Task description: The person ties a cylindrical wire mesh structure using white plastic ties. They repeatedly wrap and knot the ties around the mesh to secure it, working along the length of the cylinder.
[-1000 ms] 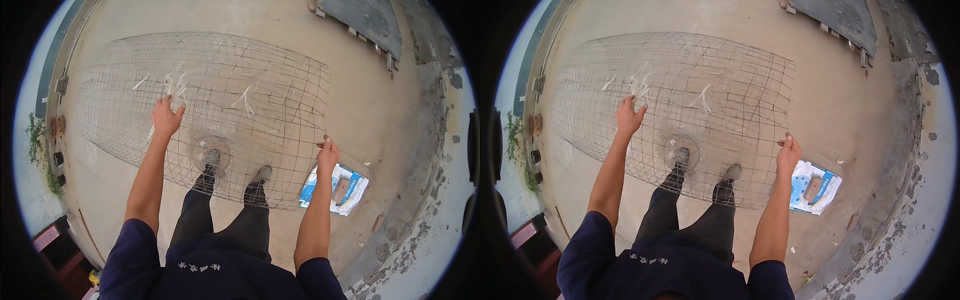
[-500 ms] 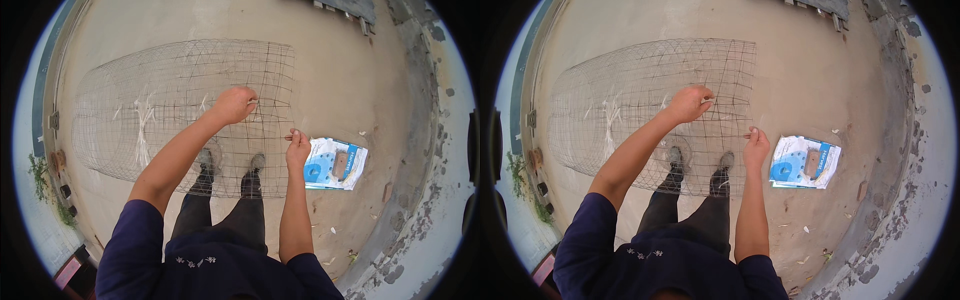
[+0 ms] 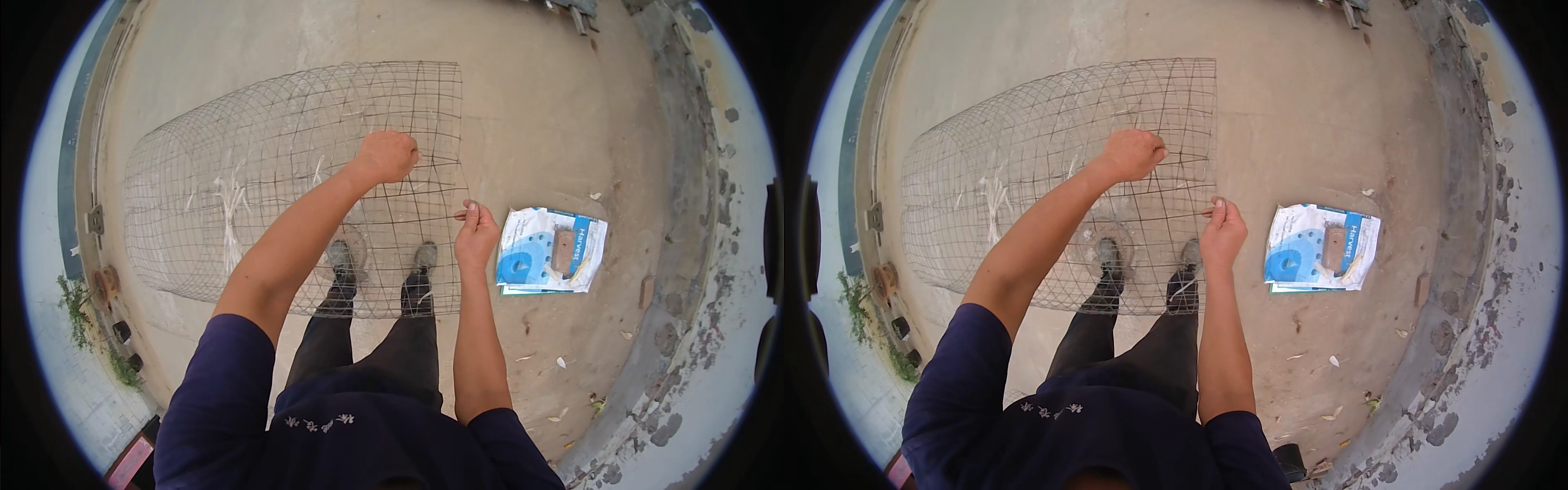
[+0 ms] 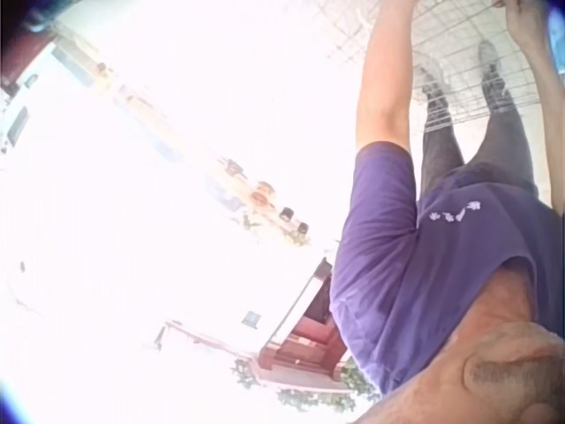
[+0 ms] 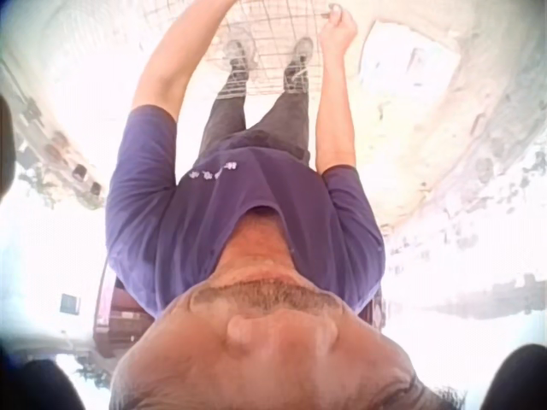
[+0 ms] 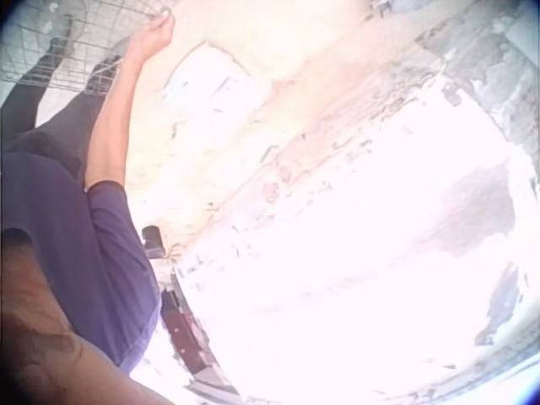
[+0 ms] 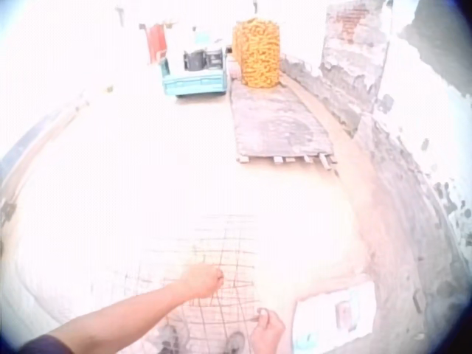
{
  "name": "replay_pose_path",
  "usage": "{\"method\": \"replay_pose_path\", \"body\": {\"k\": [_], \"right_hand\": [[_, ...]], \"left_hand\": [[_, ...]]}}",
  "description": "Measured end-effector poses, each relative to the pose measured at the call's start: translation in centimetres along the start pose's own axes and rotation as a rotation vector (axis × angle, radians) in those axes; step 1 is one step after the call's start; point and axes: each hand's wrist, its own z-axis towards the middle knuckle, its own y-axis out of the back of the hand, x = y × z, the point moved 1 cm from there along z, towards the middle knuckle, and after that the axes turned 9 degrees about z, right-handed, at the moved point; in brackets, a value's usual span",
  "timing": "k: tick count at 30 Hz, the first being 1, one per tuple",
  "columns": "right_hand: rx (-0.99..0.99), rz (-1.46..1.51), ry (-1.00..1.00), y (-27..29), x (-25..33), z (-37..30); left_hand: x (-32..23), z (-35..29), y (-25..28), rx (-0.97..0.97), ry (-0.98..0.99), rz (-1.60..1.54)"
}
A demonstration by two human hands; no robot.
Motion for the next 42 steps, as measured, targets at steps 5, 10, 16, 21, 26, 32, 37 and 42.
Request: {"method": "replay_pose_path", "body": {"k": [5,10,16,21,26,32,37,42], "right_hand": [[-0.066,-0.095,0.068,-0.1,1.1,-0.3],[-0.070,-0.067,0.031,-0.6,2.6,-1.7],[-0.055,-0.097,0.051,-0.7,2.5,-2.3],[-0.054,-0.080,0.083,-0.5,2.0,-2.7],[-0.138,-0.196,0.381,2.0,3.3,-3.3],[0.169,-0.252,-0.126,3.3,10.3,-3.4],[0.265,-0.204,-0.116,0.5,10.1,-2.0],[0.249,-0.325,0.026,-0.5,6.8,-1.3]], "left_hand": [[-0.7,-1.3,1.4,0.025,-0.092,0.003],[-1.1,-3.5,0.5,0.009,-0.038,0.012],[-1.3,-5.4,-0.9,-0.198,0.029,-0.117],[-1.6,-5.2,-0.7,-0.147,0.054,-0.130],[-1.0,-5.1,-0.9,-0.092,-0.043,-0.129],[-0.7,-5.8,-0.4,-0.097,-0.087,-0.120],[-1.7,-6.4,-0.4,-0.069,0.012,-0.127],[-1.7,-6.1,-1.4,-0.061,0.013,-0.177]]}}
